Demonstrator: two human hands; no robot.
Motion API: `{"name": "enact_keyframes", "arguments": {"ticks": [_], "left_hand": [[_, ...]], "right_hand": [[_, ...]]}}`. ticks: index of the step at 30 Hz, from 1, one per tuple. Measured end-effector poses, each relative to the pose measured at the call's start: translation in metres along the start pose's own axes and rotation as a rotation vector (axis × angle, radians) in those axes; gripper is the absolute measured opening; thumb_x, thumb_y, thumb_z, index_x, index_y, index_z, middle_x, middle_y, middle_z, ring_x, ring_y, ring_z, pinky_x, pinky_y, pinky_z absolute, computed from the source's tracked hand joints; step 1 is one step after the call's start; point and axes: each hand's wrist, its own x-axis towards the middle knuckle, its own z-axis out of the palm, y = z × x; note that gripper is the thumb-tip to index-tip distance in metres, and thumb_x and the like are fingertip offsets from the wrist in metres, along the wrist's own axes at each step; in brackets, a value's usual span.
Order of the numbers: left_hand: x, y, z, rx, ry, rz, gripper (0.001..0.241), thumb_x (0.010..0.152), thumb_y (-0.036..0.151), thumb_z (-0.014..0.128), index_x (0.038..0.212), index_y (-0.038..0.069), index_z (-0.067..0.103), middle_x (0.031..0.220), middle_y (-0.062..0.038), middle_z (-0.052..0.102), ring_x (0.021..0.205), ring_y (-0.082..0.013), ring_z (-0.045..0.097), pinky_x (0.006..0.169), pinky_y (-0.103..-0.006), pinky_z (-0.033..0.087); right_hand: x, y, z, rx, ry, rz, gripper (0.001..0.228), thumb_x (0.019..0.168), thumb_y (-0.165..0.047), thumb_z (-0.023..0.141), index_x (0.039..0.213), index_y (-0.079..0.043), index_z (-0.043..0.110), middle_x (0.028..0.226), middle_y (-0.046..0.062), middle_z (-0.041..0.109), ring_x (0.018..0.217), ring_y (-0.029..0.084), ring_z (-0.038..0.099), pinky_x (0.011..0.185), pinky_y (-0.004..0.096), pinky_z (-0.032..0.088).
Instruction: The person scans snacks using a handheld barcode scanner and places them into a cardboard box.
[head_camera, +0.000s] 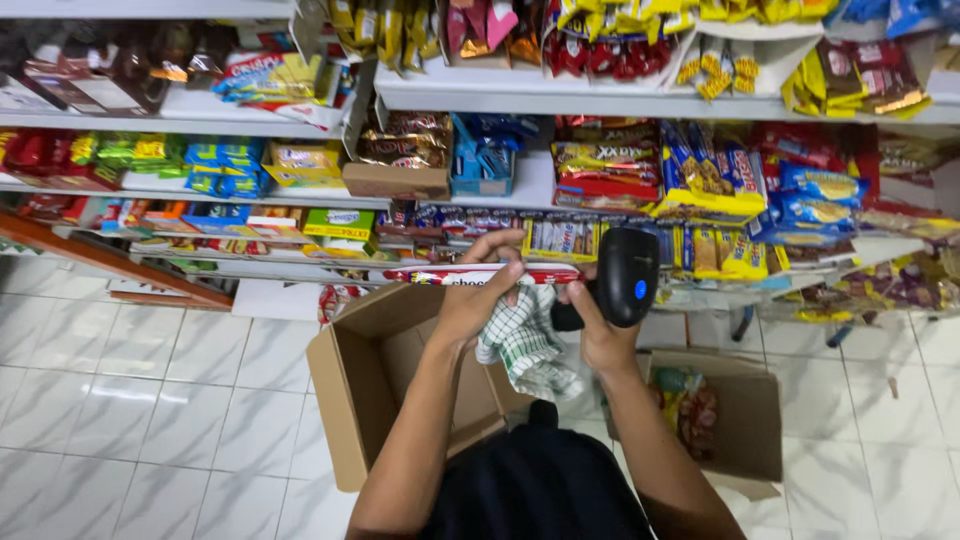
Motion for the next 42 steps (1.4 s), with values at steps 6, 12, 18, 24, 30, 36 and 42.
{"name": "enact_keyframes", "arguments": {"ticks": [6, 12, 18, 24, 30, 36, 42], "left_hand": [[-0.014, -0.027, -0.003, 0.024, 0.112, -0.145, 0.022, 0.093, 0.004, 0.078, 0.105, -0.001, 0.06, 0.083, -0.004, 0.064, 0.069, -0.0097, 0.058, 0.061, -0.0244, 0.048], [-0.022, -0.016, -0.011, -0.115, 0.045, -0.167, 0.033, 0.087, -0.004, 0.076, 0.11, 0.004, 0.055, 0.102, -0.014, 0.074, 0.084, -0.0137, 0.068, 0.073, -0.0263, 0.056], [-0.032, -0.013, 0.002, -0.304, 0.107, -0.134, 0.038, 0.092, -0.005, 0.069, 0.124, 0.006, 0.052, 0.114, -0.019, 0.074, 0.093, -0.0201, 0.071, 0.084, -0.0334, 0.06], [-0.043, -0.023, 0.01, -0.204, 0.16, -0.065, 0.029, 0.099, -0.005, 0.066, 0.125, 0.001, 0.055, 0.117, -0.021, 0.073, 0.107, -0.0224, 0.071, 0.093, -0.0354, 0.06], [-0.052, -0.029, 0.022, -0.185, 0.091, -0.037, 0.036, 0.095, -0.006, 0.066, 0.125, 0.006, 0.049, 0.116, -0.019, 0.073, 0.107, -0.0208, 0.072, 0.092, -0.0327, 0.06], [-0.057, -0.04, 0.037, -0.182, 0.171, 0.01, 0.03, 0.098, -0.009, 0.065, 0.12, 0.003, 0.049, 0.116, -0.023, 0.073, 0.103, -0.0227, 0.073, 0.087, -0.0331, 0.06], [-0.054, -0.037, 0.039, -0.215, 0.127, 0.039, 0.026, 0.101, -0.007, 0.062, 0.12, 0.004, 0.047, 0.117, -0.025, 0.071, 0.104, -0.0232, 0.072, 0.089, -0.0344, 0.061]], "right_hand": [[-0.017, -0.02, -0.012, 0.063, -0.186, -0.099, 0.02, 0.1, -0.001, 0.064, 0.117, -0.003, 0.054, 0.11, 0.013, 0.06, 0.093, 0.021, 0.065, 0.086, 0.037, 0.053], [-0.03, -0.026, -0.008, 0.265, -0.111, 0.099, 0.018, 0.097, 0.0, 0.063, 0.114, -0.002, 0.056, 0.109, 0.012, 0.062, 0.09, 0.024, 0.066, 0.083, 0.04, 0.053], [-0.037, -0.021, 0.002, 0.175, 0.045, 0.16, 0.025, 0.095, 0.011, 0.066, 0.113, -0.004, 0.056, 0.105, 0.009, 0.062, 0.092, 0.018, 0.063, 0.085, 0.036, 0.052], [-0.04, -0.02, 0.005, 0.156, 0.091, 0.17, 0.03, 0.093, 0.014, 0.066, 0.114, -0.004, 0.056, 0.102, 0.008, 0.061, 0.091, 0.017, 0.062, 0.084, 0.034, 0.052], [-0.042, -0.017, 0.003, 0.124, 0.122, 0.148, 0.029, 0.092, 0.014, 0.067, 0.112, -0.004, 0.056, 0.105, 0.008, 0.062, 0.091, 0.018, 0.062, 0.084, 0.033, 0.053], [-0.045, -0.014, 0.006, 0.131, 0.198, 0.135, 0.028, 0.092, 0.013, 0.068, 0.112, -0.004, 0.057, 0.102, 0.009, 0.064, 0.087, 0.018, 0.063, 0.081, 0.032, 0.054], [-0.041, -0.021, 0.009, 0.084, 0.144, 0.141, 0.026, 0.094, 0.011, 0.069, 0.111, -0.004, 0.058, 0.103, 0.008, 0.064, 0.088, 0.016, 0.062, 0.081, 0.032, 0.054]]}}
